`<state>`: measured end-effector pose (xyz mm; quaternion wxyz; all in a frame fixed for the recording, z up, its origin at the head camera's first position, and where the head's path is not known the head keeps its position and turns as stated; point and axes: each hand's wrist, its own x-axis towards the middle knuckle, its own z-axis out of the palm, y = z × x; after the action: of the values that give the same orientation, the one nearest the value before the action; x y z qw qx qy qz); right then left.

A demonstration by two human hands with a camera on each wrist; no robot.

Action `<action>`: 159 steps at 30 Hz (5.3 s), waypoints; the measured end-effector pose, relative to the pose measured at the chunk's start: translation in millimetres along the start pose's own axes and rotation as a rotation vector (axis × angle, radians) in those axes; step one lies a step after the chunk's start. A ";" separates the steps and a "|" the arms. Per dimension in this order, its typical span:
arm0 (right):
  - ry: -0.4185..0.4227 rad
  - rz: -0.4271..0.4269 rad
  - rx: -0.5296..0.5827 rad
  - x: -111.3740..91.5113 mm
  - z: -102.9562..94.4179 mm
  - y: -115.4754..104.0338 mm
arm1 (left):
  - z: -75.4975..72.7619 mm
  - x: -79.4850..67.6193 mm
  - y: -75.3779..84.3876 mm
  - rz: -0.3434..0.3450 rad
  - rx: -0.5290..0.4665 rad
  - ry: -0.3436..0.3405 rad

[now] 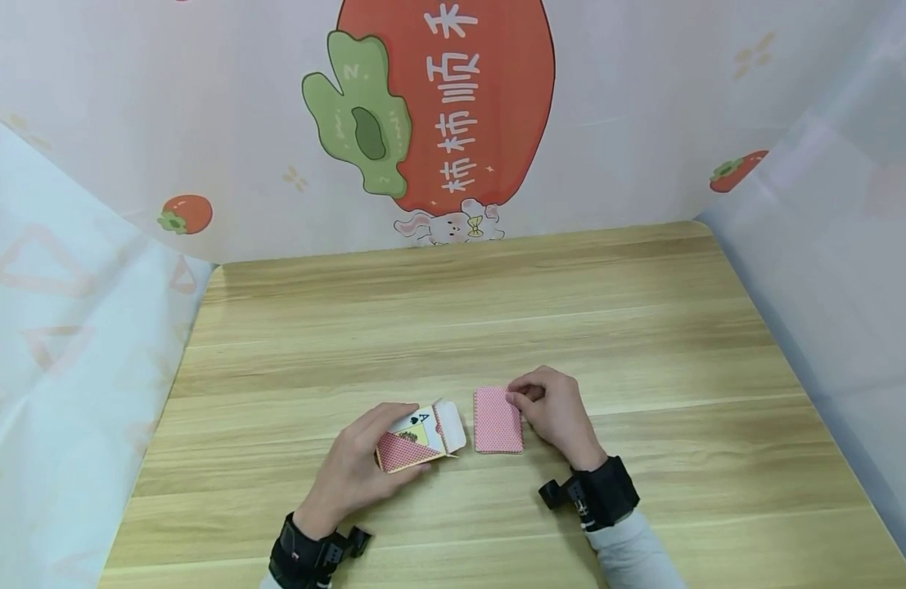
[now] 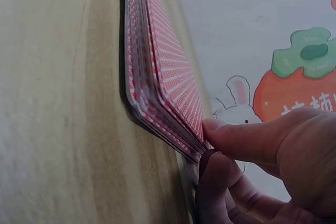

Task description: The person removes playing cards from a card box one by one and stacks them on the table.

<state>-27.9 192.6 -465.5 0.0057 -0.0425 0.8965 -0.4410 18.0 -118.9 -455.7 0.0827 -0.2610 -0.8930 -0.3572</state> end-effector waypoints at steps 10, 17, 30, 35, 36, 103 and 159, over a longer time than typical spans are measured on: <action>-0.004 0.002 0.006 -0.3 -2.3 -2.9 | -0.1 1.9 0.5 -0.008 -0.001 -0.014; 0.012 -0.023 0.049 -1.9 -3.1 -5.1 | 0.8 -0.5 0.5 0.001 -0.012 -0.010; -0.178 -0.053 0.353 -12.5 1.3 -33.8 | 2.0 -0.4 3.8 -0.012 -0.012 -0.022; -0.352 -0.050 0.480 -18.7 8.2 -45.2 | 2.2 -1.0 3.9 0.002 -0.033 -0.025; -0.379 -0.063 0.485 -19.7 9.9 -46.5 | 2.3 -1.2 3.8 0.008 -0.037 -0.023; -0.468 0.054 0.552 -18.7 2.4 -43.2 | -2.4 -2.1 1.2 0.022 -0.042 0.007; -0.077 0.103 0.133 0.3 -0.2 0.4 | -2.8 -2.2 -1.7 0.030 -0.019 0.010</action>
<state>-28.3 192.9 -465.7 0.0658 -0.0126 0.8653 -0.4968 18.9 -122.8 -455.4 0.0900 -0.2734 -0.8851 -0.3656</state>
